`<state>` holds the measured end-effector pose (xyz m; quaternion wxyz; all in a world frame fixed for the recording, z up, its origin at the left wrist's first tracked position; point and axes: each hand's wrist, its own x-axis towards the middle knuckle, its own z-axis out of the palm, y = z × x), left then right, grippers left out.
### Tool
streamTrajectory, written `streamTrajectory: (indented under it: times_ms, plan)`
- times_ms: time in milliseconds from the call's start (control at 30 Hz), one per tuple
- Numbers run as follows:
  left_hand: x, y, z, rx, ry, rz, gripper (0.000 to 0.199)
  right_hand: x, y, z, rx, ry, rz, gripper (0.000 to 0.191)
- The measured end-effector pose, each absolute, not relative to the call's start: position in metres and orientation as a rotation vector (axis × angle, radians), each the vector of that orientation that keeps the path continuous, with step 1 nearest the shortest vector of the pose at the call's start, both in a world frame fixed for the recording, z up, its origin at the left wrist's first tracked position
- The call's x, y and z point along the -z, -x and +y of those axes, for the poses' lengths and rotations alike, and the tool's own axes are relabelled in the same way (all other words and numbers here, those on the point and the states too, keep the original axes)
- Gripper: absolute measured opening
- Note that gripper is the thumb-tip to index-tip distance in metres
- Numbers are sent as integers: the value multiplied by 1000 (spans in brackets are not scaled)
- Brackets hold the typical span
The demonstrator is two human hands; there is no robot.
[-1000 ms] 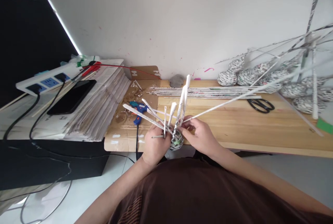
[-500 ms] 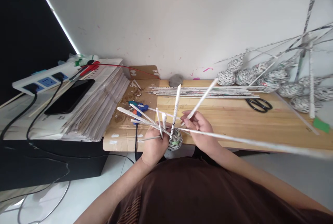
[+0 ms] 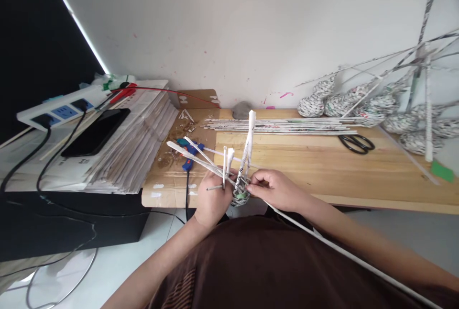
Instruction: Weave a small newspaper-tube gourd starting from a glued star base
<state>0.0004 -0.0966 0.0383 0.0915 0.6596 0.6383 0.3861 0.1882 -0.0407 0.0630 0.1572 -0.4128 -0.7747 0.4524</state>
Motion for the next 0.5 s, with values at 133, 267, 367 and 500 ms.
streamTrajectory:
  times_ms: [133, 267, 367, 500]
  plan:
    - [-37, 0, -97, -1123, -1998, 1941, 26, -55, -185, -45, -1129, 1175, -2232, 18]
    - [-36, 3, -96, -1082, -2039, 1973, 30, -52, -183, -47, -1046, 1141, -2217, 18]
    - [-35, 4, -96, -1080, -2079, 1969, 27, -52, -184, -48, -955, 1047, -2262, 18]
    - [-32, 4, -95, -1092, -2133, 1943, 28, -49, -187, -47, -718, 863, -2407, 19]
